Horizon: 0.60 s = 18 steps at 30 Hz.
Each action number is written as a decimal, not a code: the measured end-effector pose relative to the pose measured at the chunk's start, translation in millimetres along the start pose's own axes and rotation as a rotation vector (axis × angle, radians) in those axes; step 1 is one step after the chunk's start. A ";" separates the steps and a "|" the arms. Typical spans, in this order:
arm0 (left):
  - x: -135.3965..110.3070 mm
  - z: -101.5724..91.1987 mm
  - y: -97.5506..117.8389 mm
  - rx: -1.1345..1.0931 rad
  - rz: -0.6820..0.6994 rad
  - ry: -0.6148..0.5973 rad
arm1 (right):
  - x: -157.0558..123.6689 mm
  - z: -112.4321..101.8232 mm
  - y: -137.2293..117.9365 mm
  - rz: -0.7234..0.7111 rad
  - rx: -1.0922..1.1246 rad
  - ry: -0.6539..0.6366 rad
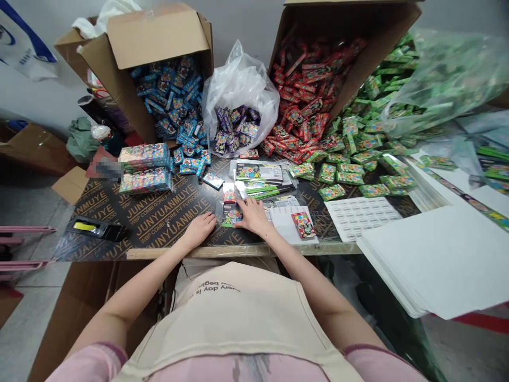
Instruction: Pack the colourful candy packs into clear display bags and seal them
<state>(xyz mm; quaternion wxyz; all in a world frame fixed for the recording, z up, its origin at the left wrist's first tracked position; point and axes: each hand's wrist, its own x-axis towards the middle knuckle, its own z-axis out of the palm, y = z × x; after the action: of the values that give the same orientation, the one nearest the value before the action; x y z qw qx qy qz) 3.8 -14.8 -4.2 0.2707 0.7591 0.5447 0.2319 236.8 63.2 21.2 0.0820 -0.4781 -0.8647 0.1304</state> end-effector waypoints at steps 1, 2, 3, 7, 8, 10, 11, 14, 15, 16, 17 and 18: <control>-0.2 -3.2 1.7 -0.005 -0.029 0.027 | 9.7 1.2 -6.7 0.022 -0.017 -0.020; -1.0 -5.9 3.6 -0.020 -0.071 0.065 | 18.5 2.9 -11.2 0.042 -0.010 -0.033; -2.4 -8.2 5.4 -0.047 -0.126 0.114 | 26.1 5.0 -13.6 0.057 0.043 -0.044; -12.0 -16.0 5.2 -0.368 -0.410 0.362 | 46.0 12.5 -10.3 0.049 0.437 -0.112; -13.8 -18.6 3.2 -0.497 -0.478 0.422 | 49.1 13.0 -9.3 0.038 0.508 -0.131; -15.0 -24.6 -0.7 -0.759 -0.595 0.518 | 54.9 11.9 -10.7 0.009 0.574 -0.152; -14.3 -27.4 -1.3 -0.875 -0.627 0.549 | 57.9 10.6 -13.5 0.005 0.620 -0.133; -6.1 -30.7 8.2 -1.117 -0.521 0.515 | 66.8 7.9 -31.1 0.095 0.993 0.043; -1.4 -29.5 15.5 -1.168 -0.443 0.483 | 69.1 8.3 -39.4 0.149 1.174 0.107; 4.1 -27.4 24.3 -1.211 -0.375 0.449 | 70.6 9.3 -48.5 0.207 1.346 0.164; 10.1 -24.8 33.9 -1.261 -0.341 0.435 | 71.1 10.7 -57.8 0.259 1.476 0.216; 16.0 -22.3 43.6 -1.324 -0.344 0.429 | 70.5 12.1 -67.0 0.297 1.538 0.267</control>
<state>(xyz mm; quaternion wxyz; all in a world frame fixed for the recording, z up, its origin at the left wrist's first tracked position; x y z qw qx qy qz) 24.8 -7.3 42.3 0.5942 0.2766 0.4429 0.6118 142.3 87.2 31.2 0.4739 -0.4095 -0.4421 0.6420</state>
